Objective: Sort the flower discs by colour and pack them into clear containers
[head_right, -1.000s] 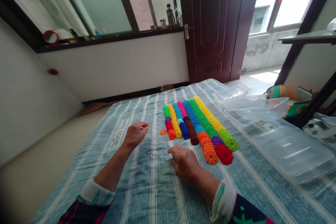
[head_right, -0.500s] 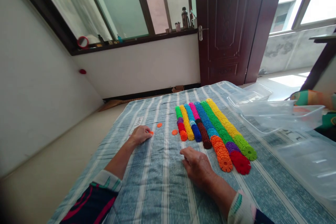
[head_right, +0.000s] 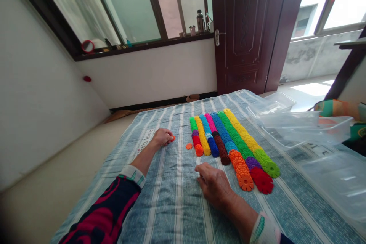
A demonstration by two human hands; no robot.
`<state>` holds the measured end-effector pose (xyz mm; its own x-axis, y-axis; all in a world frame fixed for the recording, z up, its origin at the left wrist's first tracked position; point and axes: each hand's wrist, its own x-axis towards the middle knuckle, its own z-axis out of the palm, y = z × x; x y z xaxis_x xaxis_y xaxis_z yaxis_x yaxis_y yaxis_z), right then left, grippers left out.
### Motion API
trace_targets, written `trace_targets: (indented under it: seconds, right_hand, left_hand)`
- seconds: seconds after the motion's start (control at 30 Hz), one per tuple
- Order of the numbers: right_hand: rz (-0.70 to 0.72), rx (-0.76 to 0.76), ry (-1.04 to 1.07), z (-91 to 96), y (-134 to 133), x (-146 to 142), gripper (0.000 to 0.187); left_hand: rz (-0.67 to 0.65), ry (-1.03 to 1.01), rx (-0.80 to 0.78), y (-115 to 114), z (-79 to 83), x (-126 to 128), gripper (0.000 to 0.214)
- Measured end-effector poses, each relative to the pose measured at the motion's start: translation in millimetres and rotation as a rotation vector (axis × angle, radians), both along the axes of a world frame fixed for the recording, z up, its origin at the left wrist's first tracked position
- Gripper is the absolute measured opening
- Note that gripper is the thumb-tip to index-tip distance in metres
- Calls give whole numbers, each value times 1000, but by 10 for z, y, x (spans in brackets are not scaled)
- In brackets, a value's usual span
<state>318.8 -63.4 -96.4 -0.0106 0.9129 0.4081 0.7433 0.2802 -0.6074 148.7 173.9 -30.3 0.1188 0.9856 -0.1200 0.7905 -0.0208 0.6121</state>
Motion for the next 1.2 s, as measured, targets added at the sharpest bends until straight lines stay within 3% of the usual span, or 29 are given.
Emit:
trace_targets:
  seconds: [0.23,0.4,0.6,0.93,1.2]
  right_hand:
    - [1,-26,17,14,16,-1,23]
    - [4,-21,-2,34,21,-2,24]
    - [-5,-9,-12,16,40,4,25]
    - [16,-50,-29,92,35,21,24]
    - [4,-44,-46,85,47,10,24]
  left_hand:
    - [-11,30,-35,11,44,7,17]
    - [-154,-121,-145,-227,137,108,15]
    - [-308,-192,-285,-466,53,378,11]
    - [-337,-58,-197,-409,-16,526,20]
    - [-384,-208,-162,-818,118,438,16]
